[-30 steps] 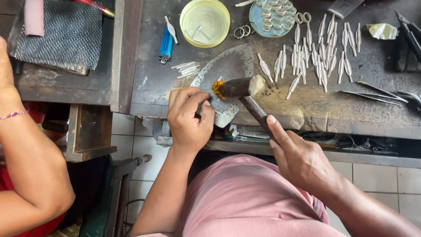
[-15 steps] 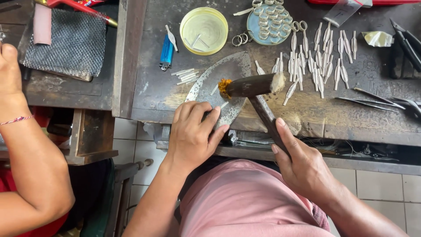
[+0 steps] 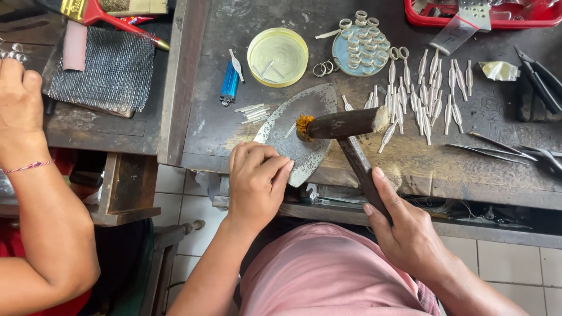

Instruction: A person uses a wooden mallet to hammer small silver components on a metal anvil at a jewelry workshop bench.

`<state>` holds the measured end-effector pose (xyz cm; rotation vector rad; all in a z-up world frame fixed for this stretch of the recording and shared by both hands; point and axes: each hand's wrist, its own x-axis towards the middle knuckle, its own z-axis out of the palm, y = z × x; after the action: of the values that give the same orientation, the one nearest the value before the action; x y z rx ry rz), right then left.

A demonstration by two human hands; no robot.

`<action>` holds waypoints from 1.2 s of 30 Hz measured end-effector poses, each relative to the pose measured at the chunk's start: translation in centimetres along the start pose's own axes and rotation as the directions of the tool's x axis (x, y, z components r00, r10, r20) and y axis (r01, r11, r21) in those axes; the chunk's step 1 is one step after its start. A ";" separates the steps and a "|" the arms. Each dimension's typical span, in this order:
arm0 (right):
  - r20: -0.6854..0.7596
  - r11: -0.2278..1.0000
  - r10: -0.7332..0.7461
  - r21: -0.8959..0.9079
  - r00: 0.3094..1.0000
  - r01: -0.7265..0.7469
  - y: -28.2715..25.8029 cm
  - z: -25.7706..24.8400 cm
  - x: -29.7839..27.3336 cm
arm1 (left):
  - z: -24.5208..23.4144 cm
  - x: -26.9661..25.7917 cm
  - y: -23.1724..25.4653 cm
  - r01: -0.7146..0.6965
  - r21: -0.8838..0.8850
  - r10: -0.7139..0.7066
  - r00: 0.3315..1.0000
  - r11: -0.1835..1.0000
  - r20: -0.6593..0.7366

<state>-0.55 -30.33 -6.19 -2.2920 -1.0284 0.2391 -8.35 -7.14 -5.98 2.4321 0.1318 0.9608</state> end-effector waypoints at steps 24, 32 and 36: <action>-0.016 0.976 -0.202 -0.083 0.979 0.200 -0.5 -0.4 0.1 | 0.8 -0.2 -0.4 0.034 0.021 -0.032 0.997 0.999 -0.072; -0.020 0.949 -0.307 -0.080 0.951 0.305 -1.0 -0.5 0.5 | 1.2 -0.3 -0.4 0.018 0.046 -0.015 0.998 0.999 -0.065; 0.102 0.960 -0.235 -0.130 0.967 0.247 -0.8 -0.5 0.9 | 1.1 0.1 -0.3 0.022 -0.012 -0.023 0.994 1.000 -0.105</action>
<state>-0.30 -29.49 -5.27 -2.2686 -1.3970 0.1691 -7.56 -7.37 -6.74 2.3660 0.1899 1.0768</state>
